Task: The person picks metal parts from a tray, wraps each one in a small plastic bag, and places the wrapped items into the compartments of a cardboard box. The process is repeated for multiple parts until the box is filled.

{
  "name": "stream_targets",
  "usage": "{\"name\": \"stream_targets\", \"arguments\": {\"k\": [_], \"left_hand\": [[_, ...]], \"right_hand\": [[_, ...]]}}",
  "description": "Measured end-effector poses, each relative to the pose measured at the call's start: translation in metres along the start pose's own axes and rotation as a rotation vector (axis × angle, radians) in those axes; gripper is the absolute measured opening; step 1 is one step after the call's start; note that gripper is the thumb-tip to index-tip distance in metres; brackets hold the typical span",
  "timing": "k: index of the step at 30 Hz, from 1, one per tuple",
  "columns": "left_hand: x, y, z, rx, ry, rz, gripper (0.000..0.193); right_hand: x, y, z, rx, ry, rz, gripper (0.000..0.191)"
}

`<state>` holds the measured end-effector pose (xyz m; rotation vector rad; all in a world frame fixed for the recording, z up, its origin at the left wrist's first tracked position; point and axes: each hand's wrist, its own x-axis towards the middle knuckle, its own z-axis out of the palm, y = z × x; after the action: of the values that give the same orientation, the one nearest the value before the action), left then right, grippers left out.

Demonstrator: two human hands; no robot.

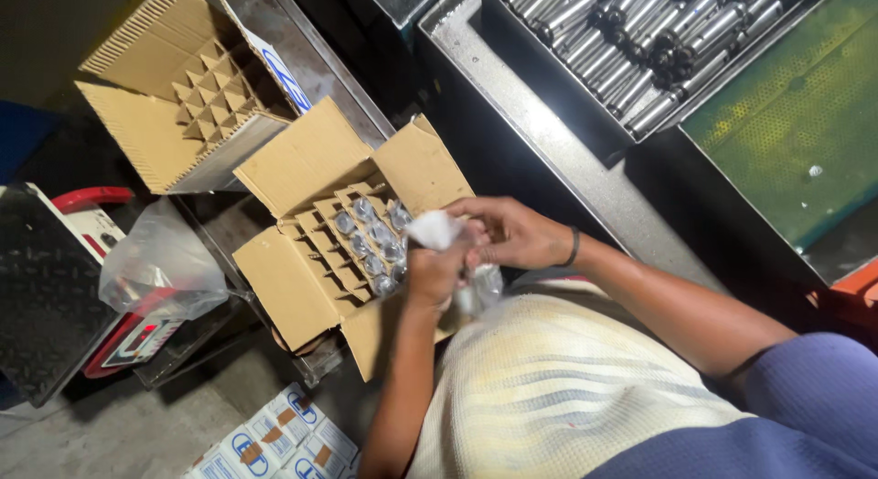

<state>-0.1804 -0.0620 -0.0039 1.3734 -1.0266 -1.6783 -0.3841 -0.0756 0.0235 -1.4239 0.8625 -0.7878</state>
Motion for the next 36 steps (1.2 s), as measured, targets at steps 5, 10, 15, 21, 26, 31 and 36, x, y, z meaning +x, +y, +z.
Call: {"name": "stream_targets", "arguments": {"k": [5,10,15,21,26,31,36], "left_hand": [[-0.009,0.029,-0.009,0.798,0.271,0.204,0.018],[-0.022,0.043,-0.022,0.748,0.438,0.192,0.031],[-0.032,0.046,-0.014,0.595,0.343,0.208,0.031],[-0.028,0.047,-0.011,0.576,0.277,0.18,0.029],[-0.024,0.047,-0.013,0.505,0.26,0.375,0.03],[-0.021,0.047,-0.019,0.497,0.213,0.311,0.03],[-0.017,0.044,-0.031,0.472,0.231,0.403,0.029]], "right_hand": [[-0.003,0.019,-0.061,-0.572,0.303,0.275,0.068],[-0.035,0.071,-0.23,-0.895,0.93,0.514,0.092],[-0.052,0.136,-0.29,-1.454,0.891,0.421,0.082],[-0.052,0.127,-0.276,-1.281,0.864,0.315,0.043],[-0.051,0.12,-0.245,-0.616,1.139,0.221,0.019],[-0.044,0.119,-0.176,-0.015,0.931,0.01,0.006],[-0.04,0.07,-0.07,0.634,0.371,-0.109,0.02]]}}
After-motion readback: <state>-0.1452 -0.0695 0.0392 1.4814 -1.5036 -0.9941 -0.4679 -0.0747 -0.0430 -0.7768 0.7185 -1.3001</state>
